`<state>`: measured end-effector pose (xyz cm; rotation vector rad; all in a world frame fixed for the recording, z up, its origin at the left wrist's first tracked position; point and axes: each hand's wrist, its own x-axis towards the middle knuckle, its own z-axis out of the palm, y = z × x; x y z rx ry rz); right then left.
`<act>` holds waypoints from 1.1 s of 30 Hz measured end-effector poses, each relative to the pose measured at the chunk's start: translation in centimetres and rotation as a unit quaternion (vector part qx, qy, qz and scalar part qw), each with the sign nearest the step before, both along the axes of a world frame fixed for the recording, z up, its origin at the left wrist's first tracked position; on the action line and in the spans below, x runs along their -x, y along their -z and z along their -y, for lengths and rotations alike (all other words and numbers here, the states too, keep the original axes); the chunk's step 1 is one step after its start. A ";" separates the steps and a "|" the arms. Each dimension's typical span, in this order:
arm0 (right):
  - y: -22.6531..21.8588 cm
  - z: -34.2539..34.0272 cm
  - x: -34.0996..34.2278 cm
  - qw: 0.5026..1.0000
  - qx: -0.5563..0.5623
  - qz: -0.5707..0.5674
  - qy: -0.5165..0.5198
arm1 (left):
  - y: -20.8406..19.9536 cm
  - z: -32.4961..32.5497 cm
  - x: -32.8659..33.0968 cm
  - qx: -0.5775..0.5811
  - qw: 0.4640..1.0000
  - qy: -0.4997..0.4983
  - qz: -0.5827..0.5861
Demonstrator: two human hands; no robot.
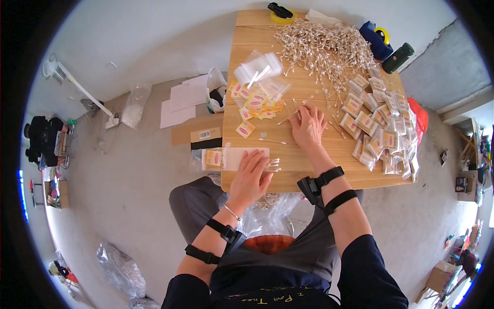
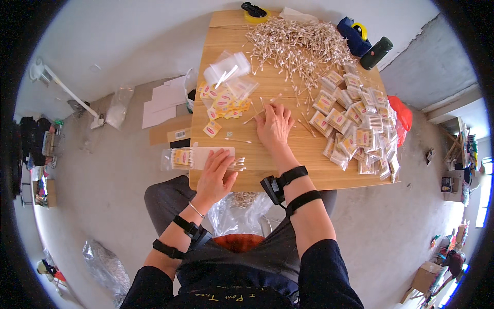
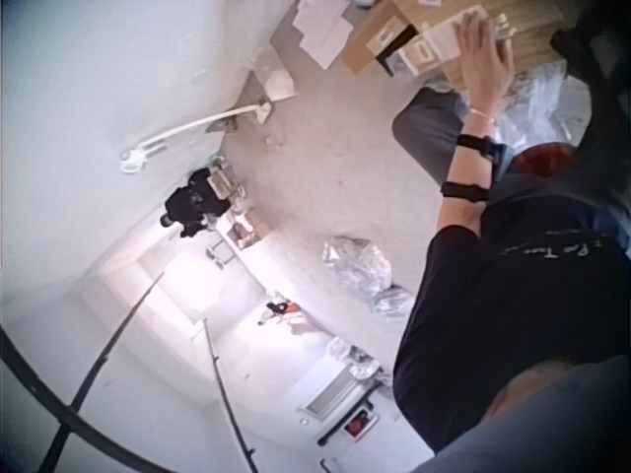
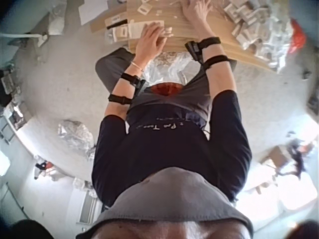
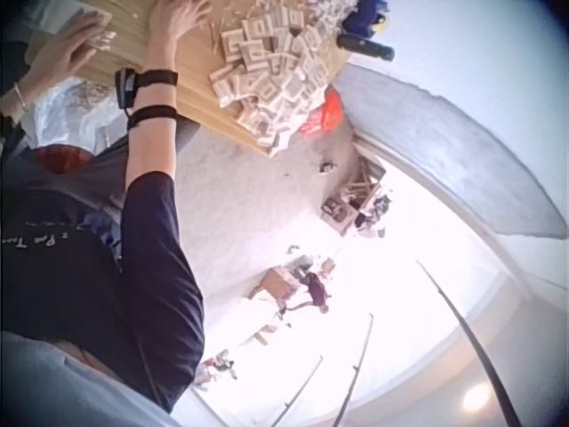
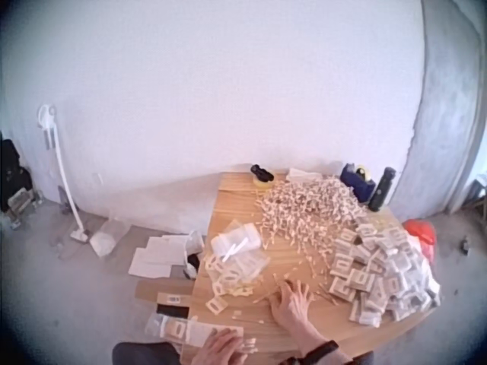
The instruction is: Gathering loose cotton swabs from a pile and placing them into small clear plastic bags for packaging.
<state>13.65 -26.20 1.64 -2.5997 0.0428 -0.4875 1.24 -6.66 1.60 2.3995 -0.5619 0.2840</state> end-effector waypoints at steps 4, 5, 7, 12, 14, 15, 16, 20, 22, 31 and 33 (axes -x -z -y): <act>1.2 -0.2 -0.3 0.998 -0.027 -0.006 -0.054 | 0.0 -0.1 0.0 -0.002 1.000 -0.001 0.009; 1.6 -0.4 0.2 0.997 -0.035 0.016 -0.061 | 0.0 0.0 0.0 -0.002 1.000 -0.002 0.009; 2.0 -0.9 1.3 0.996 -0.043 0.038 -0.072 | -0.1 -0.1 0.1 0.004 1.000 -0.001 0.006; 1.5 -2.2 4.3 0.988 -0.071 0.064 -0.118 | 0.2 -0.2 0.1 0.012 1.000 -0.009 0.005; 1.5 -2.5 5.3 0.987 -0.071 0.056 -0.132 | 0.1 0.0 0.1 0.014 1.000 -0.012 0.004; 1.5 -2.7 5.8 0.985 -0.071 0.048 -0.147 | 0.0 0.1 0.2 0.048 0.998 -0.026 -0.013; 1.5 -3.0 6.2 0.985 -0.071 0.049 -0.148 | -0.2 0.1 0.2 0.081 0.995 -0.041 -0.029; 1.4 -3.9 7.7 0.973 -0.086 0.042 -0.210 | -0.1 0.0 0.2 0.096 0.994 -0.050 -0.019; 0.9 -4.2 8.0 0.968 -0.103 0.034 -0.227 | 0.1 0.0 0.1 0.115 0.992 -0.051 -0.019; -0.1 -0.9 6.3 0.986 0.084 0.001 -0.142 | 0.6 0.0 0.1 -0.006 0.999 -0.033 -0.004; 0.0 -0.1 6.8 0.991 0.086 0.021 -0.101 | 0.8 -0.2 0.0 0.048 0.998 -0.039 -0.015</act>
